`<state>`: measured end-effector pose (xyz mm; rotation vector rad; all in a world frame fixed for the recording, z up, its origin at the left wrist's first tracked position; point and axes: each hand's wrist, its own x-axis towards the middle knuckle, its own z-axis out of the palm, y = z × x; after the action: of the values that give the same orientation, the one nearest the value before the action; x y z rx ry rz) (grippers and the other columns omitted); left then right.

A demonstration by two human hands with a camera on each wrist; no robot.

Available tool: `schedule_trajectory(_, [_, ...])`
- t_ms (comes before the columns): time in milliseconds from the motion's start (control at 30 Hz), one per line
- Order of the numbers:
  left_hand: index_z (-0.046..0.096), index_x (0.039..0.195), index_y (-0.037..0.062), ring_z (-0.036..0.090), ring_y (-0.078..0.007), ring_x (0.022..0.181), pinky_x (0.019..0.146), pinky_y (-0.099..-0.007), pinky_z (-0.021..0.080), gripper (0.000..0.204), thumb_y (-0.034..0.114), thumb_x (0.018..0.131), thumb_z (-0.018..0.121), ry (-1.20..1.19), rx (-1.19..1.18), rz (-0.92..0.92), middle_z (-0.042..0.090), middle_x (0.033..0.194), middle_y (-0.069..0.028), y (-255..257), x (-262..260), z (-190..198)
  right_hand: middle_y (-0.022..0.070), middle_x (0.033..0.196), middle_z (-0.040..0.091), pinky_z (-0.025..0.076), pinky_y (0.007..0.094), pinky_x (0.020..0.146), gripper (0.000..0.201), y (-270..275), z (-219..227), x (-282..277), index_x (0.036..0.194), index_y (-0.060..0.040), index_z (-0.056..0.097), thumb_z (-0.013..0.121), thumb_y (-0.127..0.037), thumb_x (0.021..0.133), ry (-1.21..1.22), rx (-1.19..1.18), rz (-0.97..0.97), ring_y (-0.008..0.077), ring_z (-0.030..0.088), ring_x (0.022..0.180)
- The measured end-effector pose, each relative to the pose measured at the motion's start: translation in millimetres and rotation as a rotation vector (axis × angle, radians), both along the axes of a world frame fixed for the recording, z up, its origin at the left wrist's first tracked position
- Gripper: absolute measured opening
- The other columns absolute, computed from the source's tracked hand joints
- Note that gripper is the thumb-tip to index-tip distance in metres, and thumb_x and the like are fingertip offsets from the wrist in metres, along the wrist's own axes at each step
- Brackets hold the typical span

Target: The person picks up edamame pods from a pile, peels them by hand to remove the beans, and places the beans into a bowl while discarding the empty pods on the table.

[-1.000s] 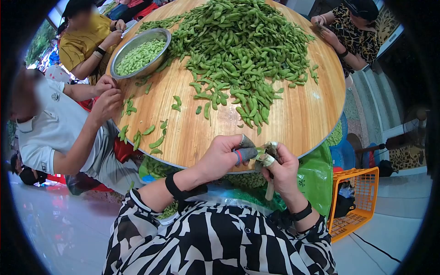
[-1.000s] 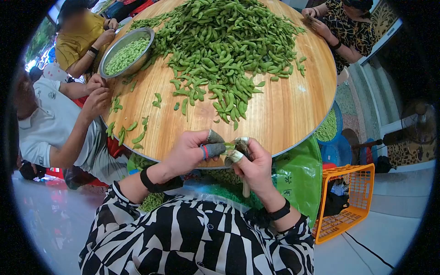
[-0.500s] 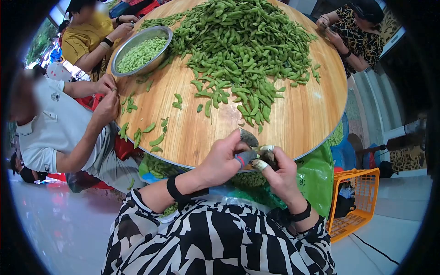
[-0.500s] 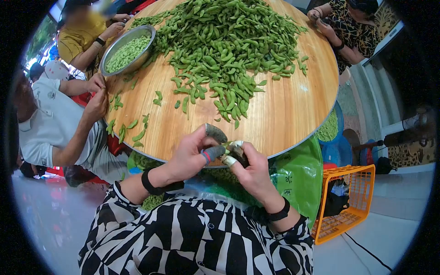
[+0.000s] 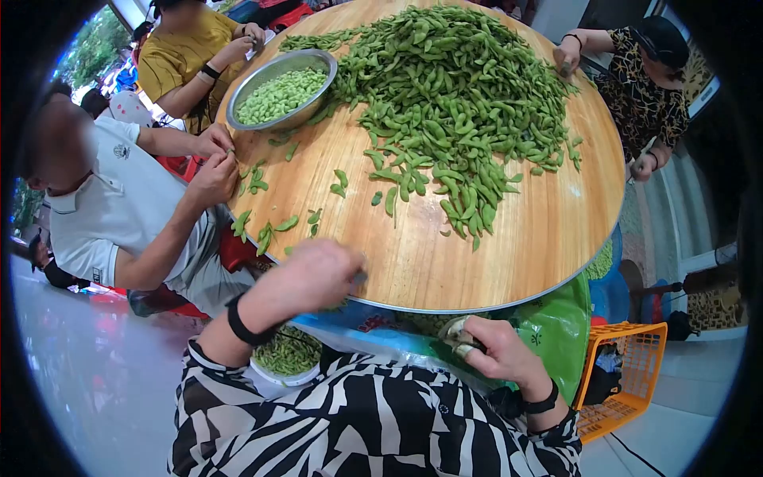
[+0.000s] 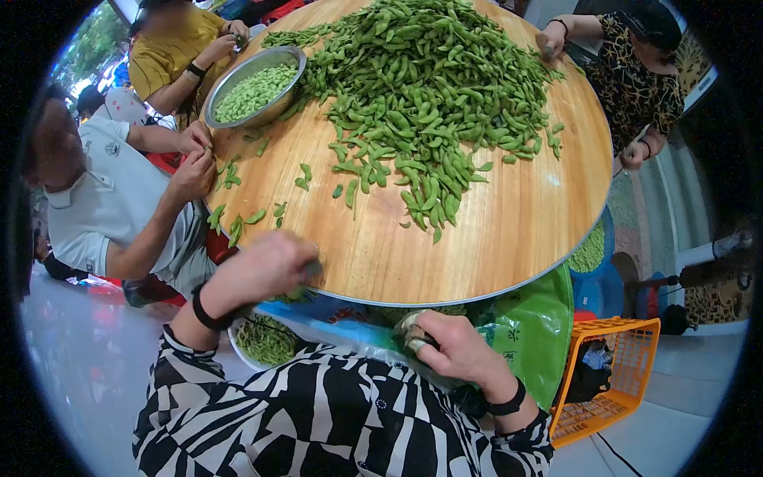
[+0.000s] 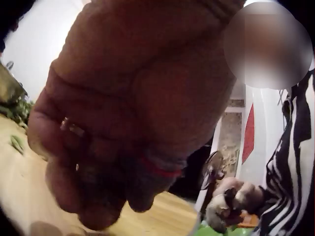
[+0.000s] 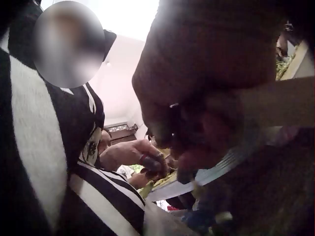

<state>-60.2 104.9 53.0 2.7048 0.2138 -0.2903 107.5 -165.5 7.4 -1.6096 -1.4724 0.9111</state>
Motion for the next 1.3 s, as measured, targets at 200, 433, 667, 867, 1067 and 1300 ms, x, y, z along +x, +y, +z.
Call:
schedule_trajectory(200, [0.058,0.083,0.0025,0.058,-0.037,0.078,0.069,-0.0453,0.046,0.012,0.012,0.078,0.065,-0.407,0.255,0.309,0.058,0.078,-0.016,80,32,-30,0.011,0.08,0.059,0.046,0.0296,0.06,0.02,7,12,-1,0.106,0.0011,0.052,0.05,-0.01,0.09,0.277,-0.192,-0.131,0.0189,0.057,0.063])
schedule_trajectory(433, [0.058,0.085,0.0014,0.057,-0.0371,0.091,0.077,-0.0453,0.048,0.017,0.014,0.077,0.066,-0.494,0.169,0.104,0.058,0.086,-0.0177,55,72,-36,0.0048,0.077,0.055,0.044,0.0257,0.058,0.021,6,4,-3,0.11,-0.0003,0.05,0.049,-0.014,0.094,0.35,-0.162,-0.196,0.011,0.052,0.061])
schedule_trajectory(667, [0.058,0.087,0.0004,0.056,-0.0369,0.091,0.077,-0.0445,0.048,0.019,0.01,0.073,0.066,-0.303,0.039,0.208,0.057,0.09,-0.0183,55,63,-50,0.0039,0.077,0.056,0.043,0.0251,0.058,0.019,4,-2,-2,0.106,-0.0001,0.053,0.049,-0.013,0.093,0.336,-0.124,-0.186,0.0105,0.052,0.061])
schedule_trajectory(867, [0.061,0.089,0.0038,0.056,-0.0344,0.093,0.074,-0.0452,0.048,0.019,0.007,0.07,0.065,-0.387,0.25,0.081,0.058,0.095,-0.0141,49,54,-51,0.0049,0.08,0.056,0.044,0.0252,0.06,0.026,8,5,-4,0.114,0.001,0.053,0.047,-0.011,0.092,0.412,-0.178,-0.199,0.0108,0.053,0.062])
schedule_trajectory(1067, [0.055,0.087,0.0041,0.053,-0.0335,0.089,0.073,-0.0423,0.045,0.024,0.0,0.066,0.066,-0.467,0.255,-0.01,0.055,0.091,-0.0134,38,64,-48,0.0022,0.069,0.054,0.035,0.0218,0.049,0.03,11,3,-6,0.118,-0.0001,0.053,0.044,-0.01,0.091,0.393,-0.054,-0.219,0.0066,0.044,0.052])
schedule_trajectory(1300, [0.058,0.087,0.0015,0.058,-0.0249,0.077,0.065,-0.0343,0.046,0.017,0.0,0.073,0.066,-0.696,0.443,0.031,0.059,0.082,-0.0095,43,58,-15,0.0047,0.074,0.055,0.042,0.0235,0.055,0.036,4,1,-5,0.127,0.0021,0.047,0.042,-0.011,0.094,0.397,-0.115,-0.265,0.01,0.05,0.057])
